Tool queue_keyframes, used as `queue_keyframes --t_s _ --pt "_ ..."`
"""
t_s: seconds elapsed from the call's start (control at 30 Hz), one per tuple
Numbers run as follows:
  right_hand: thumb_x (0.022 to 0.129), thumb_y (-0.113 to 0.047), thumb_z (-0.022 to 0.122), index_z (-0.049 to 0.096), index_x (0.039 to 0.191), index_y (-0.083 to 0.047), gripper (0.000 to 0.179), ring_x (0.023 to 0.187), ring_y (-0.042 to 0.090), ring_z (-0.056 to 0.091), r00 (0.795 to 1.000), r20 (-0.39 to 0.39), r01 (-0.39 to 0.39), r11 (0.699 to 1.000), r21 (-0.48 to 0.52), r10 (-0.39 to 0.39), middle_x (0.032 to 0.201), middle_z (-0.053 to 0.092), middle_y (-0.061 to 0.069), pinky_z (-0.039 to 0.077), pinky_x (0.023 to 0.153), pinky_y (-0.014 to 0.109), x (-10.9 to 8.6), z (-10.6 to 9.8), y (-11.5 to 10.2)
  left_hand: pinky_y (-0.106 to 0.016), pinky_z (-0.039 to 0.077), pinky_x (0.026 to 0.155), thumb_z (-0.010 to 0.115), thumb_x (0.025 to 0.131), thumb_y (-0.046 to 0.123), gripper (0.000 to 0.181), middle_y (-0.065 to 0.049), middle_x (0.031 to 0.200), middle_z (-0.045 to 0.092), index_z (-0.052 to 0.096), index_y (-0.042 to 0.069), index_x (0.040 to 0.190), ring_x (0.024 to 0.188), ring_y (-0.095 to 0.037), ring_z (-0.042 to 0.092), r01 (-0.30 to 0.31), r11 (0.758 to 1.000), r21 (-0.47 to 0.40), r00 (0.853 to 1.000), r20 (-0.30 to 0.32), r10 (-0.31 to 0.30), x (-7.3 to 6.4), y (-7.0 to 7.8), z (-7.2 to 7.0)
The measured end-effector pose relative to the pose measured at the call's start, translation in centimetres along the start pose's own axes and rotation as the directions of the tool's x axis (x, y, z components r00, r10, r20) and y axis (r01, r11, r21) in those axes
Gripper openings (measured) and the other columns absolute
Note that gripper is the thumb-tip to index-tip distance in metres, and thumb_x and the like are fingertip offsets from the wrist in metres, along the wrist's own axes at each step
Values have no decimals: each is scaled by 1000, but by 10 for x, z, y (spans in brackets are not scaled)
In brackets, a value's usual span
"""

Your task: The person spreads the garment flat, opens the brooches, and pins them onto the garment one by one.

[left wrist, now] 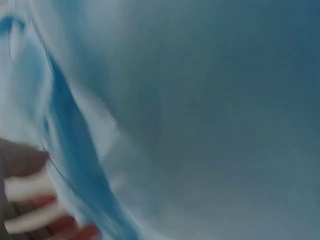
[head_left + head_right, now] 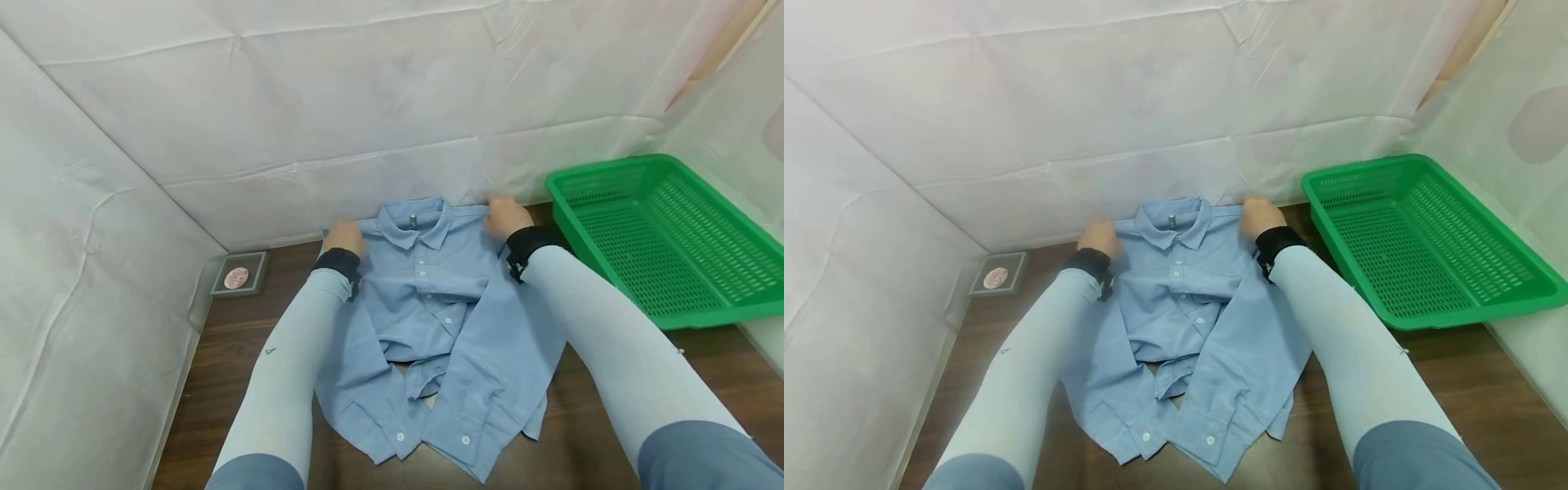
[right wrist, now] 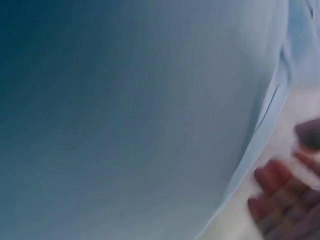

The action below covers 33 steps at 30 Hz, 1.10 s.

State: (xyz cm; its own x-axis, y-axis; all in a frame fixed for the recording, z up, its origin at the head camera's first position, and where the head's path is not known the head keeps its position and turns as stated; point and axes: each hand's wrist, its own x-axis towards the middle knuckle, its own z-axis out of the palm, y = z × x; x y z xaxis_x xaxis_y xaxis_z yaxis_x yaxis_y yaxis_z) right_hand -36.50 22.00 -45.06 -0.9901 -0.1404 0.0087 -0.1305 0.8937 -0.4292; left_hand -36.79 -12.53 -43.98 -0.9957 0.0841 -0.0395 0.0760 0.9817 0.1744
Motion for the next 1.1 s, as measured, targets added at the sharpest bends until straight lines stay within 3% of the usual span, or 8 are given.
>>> queue_keyframes --t_s 0.07,0.13,0.23,0.37,0.53,0.83,1.0,1.1 --pt "94 -12 55 59 123 1 31 108 41 56 990 -9 141 989 -34 -141 121 58 25 45 88 53 0 8 -18 -47 46 94 60 92 22 38 -17 127 55 59 2 124 115 -33 53 -129 992 3 991 23 129 -2 16 4" --pt "94 -14 59 60 125 -1 34 116 40 53 961 52 273 960 -64 -270 128 56 23 42 95 52 1 18 -32 -45 40 102 60 93 28 44 -16 135 50 56 5 131 123 -33 48 -242 970 7 967 80 241 -3 28 12" --pt "95 -25 61 50 139 -5 50 130 39 43 933 179 332 939 -88 -313 146 40 20 34 105 50 1 33 -46 -44 35 107 60 93 41 59 -15 147 41 46 12 143 130 -34 43 -299 954 25 939 184 290 -4 38 26" --pt "96 -43 56 32 151 -12 68 138 42 29 931 293 267 955 -131 -220 157 19 16 28 109 52 1 50 -47 -47 32 108 60 88 55 77 -17 153 30 33 21 151 133 -40 38 -292 952 89 926 274 258 -7 42 39" --pt "94 -57 50 22 154 -20 76 137 52 19 923 358 208 966 -156 -141 159 15 16 24 107 61 -2 59 -43 -57 23 110 58 82 65 88 -21 156 20 24 27 154 135 -53 24 -298 948 111 911 328 248 -7 44 52" --pt "90 -63 51 10 156 -28 85 132 56 26 927 337 232 957 -177 -163 154 26 21 30 104 61 -7 61 -44 -61 18 109 60 76 74 101 -19 157 17 16 29 155 138 -49 22 -251 951 183 935 301 189 -7 49 65" --pt "89 -67 50 12 156 -29 86 125 54 35 947 308 159 962 -221 -86 149 28 22 39 95 60 -11 61 -51 -61 17 110 63 77 71 103 -20 158 11 6 35 155 140 -48 16 -222 957 188 935 319 154 -12 58 64" --pt "88 -70 46 13 155 -30 85 124 53 34 952 305 120 953 -279 -31 150 23 22 43 90 60 -13 66 -55 -58 27 107 64 75 72 105 -23 157 8 2 41 153 137 -52 17 -182 964 193 937 331 110 -17 62 64"
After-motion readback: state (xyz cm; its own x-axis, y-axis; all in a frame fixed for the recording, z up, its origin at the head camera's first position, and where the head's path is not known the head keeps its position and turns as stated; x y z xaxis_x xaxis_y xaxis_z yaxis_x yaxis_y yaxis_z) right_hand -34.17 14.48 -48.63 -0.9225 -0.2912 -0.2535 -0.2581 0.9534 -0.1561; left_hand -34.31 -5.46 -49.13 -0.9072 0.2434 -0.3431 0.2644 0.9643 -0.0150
